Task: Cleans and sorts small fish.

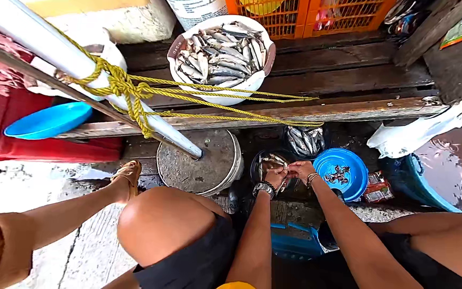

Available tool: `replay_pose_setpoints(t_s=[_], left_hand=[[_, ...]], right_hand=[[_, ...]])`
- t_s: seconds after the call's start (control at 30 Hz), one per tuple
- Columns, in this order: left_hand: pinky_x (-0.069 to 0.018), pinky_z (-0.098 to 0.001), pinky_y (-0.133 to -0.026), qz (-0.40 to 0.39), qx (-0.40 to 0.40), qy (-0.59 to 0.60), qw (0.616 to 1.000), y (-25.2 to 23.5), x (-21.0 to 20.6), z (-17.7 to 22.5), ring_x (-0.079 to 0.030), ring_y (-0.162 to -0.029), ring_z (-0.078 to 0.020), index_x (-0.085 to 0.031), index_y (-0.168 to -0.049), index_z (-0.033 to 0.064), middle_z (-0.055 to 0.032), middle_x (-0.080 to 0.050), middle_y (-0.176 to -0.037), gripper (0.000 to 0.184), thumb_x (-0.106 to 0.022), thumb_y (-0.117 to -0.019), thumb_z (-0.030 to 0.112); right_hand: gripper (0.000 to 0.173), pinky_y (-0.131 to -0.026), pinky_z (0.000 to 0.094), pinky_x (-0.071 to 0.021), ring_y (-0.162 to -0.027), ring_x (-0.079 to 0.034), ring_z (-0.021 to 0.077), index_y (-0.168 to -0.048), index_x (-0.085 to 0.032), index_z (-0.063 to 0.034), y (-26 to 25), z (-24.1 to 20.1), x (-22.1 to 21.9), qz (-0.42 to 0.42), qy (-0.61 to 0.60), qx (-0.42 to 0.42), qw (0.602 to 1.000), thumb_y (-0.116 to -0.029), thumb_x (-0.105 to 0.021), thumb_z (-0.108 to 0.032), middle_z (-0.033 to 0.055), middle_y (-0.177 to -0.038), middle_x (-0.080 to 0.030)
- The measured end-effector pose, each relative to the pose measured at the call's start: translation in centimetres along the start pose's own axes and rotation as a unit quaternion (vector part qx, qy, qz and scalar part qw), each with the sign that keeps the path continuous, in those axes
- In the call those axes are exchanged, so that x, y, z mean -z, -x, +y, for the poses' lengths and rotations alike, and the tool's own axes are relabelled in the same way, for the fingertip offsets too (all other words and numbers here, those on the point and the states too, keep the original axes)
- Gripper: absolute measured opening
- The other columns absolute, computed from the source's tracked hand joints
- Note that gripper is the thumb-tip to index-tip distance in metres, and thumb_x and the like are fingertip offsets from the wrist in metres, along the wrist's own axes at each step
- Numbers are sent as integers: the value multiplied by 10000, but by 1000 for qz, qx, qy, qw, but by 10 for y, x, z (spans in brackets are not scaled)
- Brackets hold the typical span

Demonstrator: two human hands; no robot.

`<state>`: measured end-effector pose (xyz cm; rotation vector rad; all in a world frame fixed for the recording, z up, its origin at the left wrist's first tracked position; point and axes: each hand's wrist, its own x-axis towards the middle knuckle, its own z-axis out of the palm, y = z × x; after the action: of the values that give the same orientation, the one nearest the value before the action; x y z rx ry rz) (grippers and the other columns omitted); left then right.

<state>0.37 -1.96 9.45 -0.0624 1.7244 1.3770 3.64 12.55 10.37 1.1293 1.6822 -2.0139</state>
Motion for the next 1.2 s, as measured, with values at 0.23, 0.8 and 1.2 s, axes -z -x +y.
replay_pose_setpoints(t_s=[0.23, 0.8, 1.2], left_hand=[[-576, -293, -645, -19, -11, -26, 999, -1, 2, -5, -650, -676, -131, -630, -1314, -7, -113, -698, -971, 336, -493, -1101, 214], [-621, -462, -696, 160, 108, 182, 964, -20, 10, -36, -712, -786, -310, -602, -1253, -41, -227, -683, -1023, 347, -479, -1102, 245], [-525, -494, -840, 229, 169, 221, 933, -52, 10, -62, -625, -966, -300, -634, -1232, -11, -202, -657, -1097, 313, -567, -1055, 238]], right_hand=[[49, -638, 301, -585, -643, -641, 154, -988, -656, 81, 1, 0, -5, 6, 52, -1, 999, -949, -650, 52, 130, -827, -660], [125, -797, 338, -623, -789, -727, 200, -1056, -670, 109, 1, 12, -7, -96, 190, 47, 976, -958, -664, 32, 195, -954, -715], [266, -1100, 528, -443, -1200, -636, 380, -1066, -725, 75, -18, 58, -37, -193, 453, 181, 851, -966, -692, -169, 248, -1200, -697]])
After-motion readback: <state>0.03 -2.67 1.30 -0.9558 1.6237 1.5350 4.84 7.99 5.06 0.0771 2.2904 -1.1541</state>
